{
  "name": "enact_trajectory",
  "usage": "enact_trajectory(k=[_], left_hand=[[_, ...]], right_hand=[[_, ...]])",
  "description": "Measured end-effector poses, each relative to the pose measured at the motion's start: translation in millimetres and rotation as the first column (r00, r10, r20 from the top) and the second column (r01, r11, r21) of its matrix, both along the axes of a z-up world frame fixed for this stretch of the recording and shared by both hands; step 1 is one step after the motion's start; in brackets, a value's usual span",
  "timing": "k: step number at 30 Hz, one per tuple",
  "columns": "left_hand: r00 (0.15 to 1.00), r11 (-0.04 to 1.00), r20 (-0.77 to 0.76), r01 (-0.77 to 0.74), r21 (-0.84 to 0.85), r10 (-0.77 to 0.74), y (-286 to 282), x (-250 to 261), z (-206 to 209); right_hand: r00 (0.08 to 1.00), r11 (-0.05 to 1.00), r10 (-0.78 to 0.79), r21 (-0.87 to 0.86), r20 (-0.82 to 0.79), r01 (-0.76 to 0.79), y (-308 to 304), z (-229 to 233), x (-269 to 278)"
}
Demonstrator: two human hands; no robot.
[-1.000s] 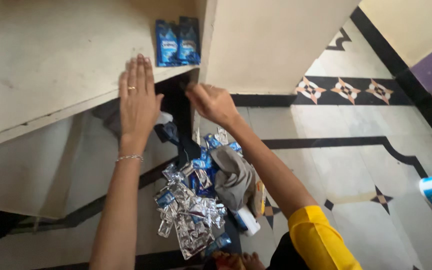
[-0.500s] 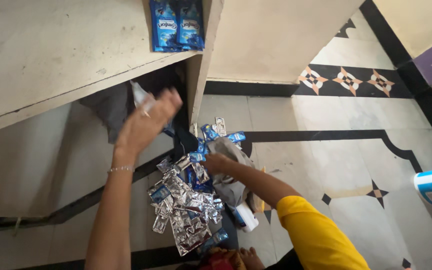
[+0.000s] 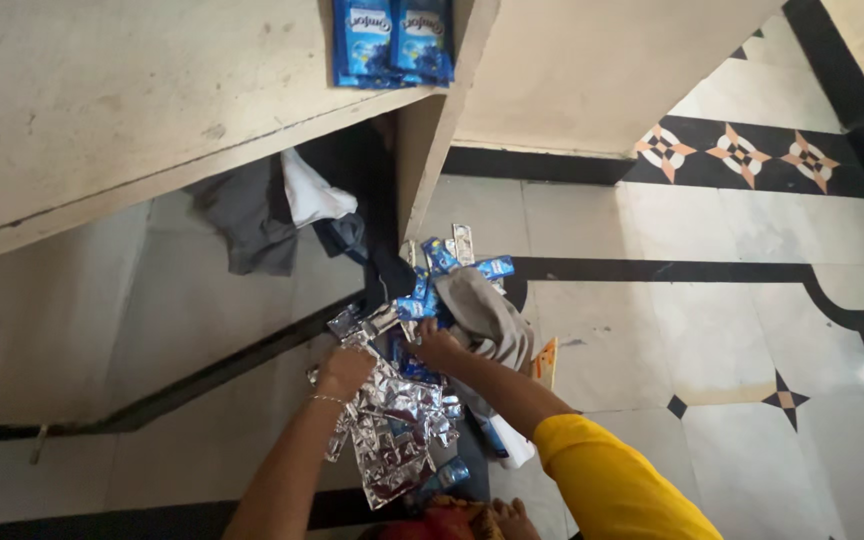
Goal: The person sorts through fabric softener sachets and medicine blister packs on the floor and places them onto a white shelf.
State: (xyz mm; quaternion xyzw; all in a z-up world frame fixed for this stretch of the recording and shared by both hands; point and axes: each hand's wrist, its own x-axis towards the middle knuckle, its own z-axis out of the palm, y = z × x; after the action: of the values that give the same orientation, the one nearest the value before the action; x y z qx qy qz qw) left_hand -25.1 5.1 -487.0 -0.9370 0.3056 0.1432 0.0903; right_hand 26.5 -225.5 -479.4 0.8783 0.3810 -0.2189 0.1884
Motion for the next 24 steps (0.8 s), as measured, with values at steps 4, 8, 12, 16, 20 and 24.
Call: enact_trajectory(k=[4,8,12,16,20,24], left_hand=[[0.996,0.999,-0.08,0.035,-0.016,-0.036,-11,-20,-20],[0.998,1.0,-0.07,0.004,0.025,-0.002,-13,-17,-19],[0.997,0.995,-0.073,0.021,0.094,-0.014,-6,-10,-16],[0.989,0.991,-0.091,-0.111,0.071,0.117,-7,2,-15],[0.95,0.945,-0.118,-0.304,-0.12,0.29,-12,15,7],[0.724,0.605,-0.482,-0.684,-0.408,0.493,-10,35,75]], right_hand=[[0.992,0.989,0.06,0.13,0.113,-0.075,-1,-5,-3],[0.999,0.988,0.04,0.149,0.028,-0.044,4,-7,-1],[0.966,0.932,0.256,0.257,0.037,-0.256,7,-9,-1],[0.98,0.959,0.1,0.278,-0.173,-0.049,13,0,8],[0.923,0.883,0.065,0.452,-0.379,0.123,37,26,22],[0.628,0.746,0.302,0.588,-0.718,0.313,55,101,70]])
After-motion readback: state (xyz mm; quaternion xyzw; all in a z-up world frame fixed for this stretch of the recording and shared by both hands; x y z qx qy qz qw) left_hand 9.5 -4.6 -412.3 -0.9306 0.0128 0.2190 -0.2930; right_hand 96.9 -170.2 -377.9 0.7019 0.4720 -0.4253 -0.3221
